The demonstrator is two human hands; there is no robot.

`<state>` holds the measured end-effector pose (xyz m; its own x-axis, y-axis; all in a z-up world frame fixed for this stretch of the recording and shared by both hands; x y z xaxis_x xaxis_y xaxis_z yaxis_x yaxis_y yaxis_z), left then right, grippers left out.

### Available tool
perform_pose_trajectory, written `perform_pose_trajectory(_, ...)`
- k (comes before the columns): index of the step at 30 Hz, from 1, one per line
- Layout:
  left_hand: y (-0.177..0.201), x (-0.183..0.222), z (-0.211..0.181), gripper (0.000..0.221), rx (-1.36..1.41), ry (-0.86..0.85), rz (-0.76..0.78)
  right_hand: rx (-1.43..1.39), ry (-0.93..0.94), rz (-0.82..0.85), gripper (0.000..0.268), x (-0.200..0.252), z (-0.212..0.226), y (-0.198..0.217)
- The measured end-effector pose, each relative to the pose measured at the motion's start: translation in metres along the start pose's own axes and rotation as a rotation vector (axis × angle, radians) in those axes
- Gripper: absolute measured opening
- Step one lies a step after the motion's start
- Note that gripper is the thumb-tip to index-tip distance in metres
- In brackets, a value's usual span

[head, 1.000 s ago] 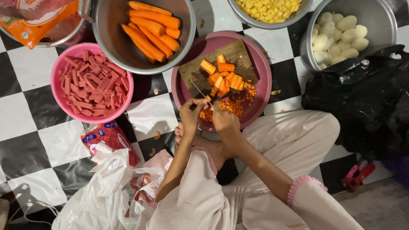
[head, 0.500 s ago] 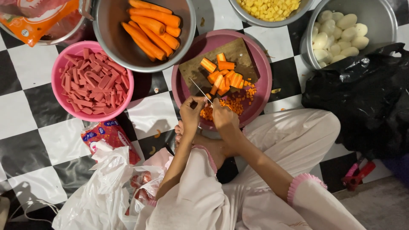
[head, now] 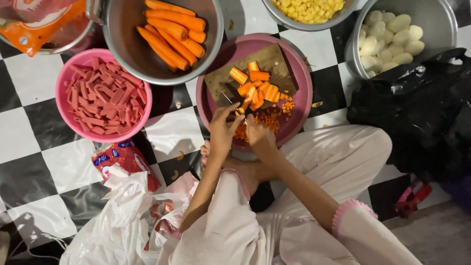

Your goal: Dicing carrots into small pieces on a cutting board using a knife in a food preparation area.

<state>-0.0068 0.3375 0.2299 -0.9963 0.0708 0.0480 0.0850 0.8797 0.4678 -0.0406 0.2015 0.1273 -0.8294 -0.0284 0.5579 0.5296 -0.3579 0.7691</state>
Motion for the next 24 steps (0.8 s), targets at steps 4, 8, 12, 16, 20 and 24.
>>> perform_pose_trajectory(4,-0.008,-0.004,0.015,0.025,-0.037,-0.01,0.002,-0.02,0.006,-0.017,0.028,-0.017,-0.014,-0.025)
perform_pose_trajectory(8,-0.003,-0.004,0.011,0.014,-0.116,-0.071,-0.055,0.143,0.062,-0.169,0.019,-0.037,-0.028,-0.065)
perform_pose_trajectory(12,0.009,-0.005,0.002,0.009,-0.124,-0.07,-0.092,0.194,0.125,-0.163,0.025,-0.054,-0.04,-0.1)
perform_pose_trajectory(16,0.024,0.001,0.002,0.011,-0.068,-0.048,-0.138,-0.119,0.13,0.007,0.034,-0.061,-0.043,-0.045)
perform_pose_trajectory(20,0.026,0.002,0.003,0.008,-0.021,0.082,-0.098,-0.183,0.081,-0.019,0.039,-0.038,-0.028,-0.007)
perform_pose_trajectory(24,0.019,0.003,0.002,0.011,-0.056,0.125,-0.099,-0.178,0.069,-0.027,0.044,-0.026,-0.021,-0.018)
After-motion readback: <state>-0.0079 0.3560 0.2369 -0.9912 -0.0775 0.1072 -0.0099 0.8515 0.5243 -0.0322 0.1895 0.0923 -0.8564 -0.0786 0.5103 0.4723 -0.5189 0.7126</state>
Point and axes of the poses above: each hand's wrist, its own x-axis away from the middle knuckle, its own y-axis out of the back of the hand, z = x × y, the point moved 8 cm from there along -x, towards the middle knuckle, and after that the axes turned 7 degrees about z, right-handed, at the moved point
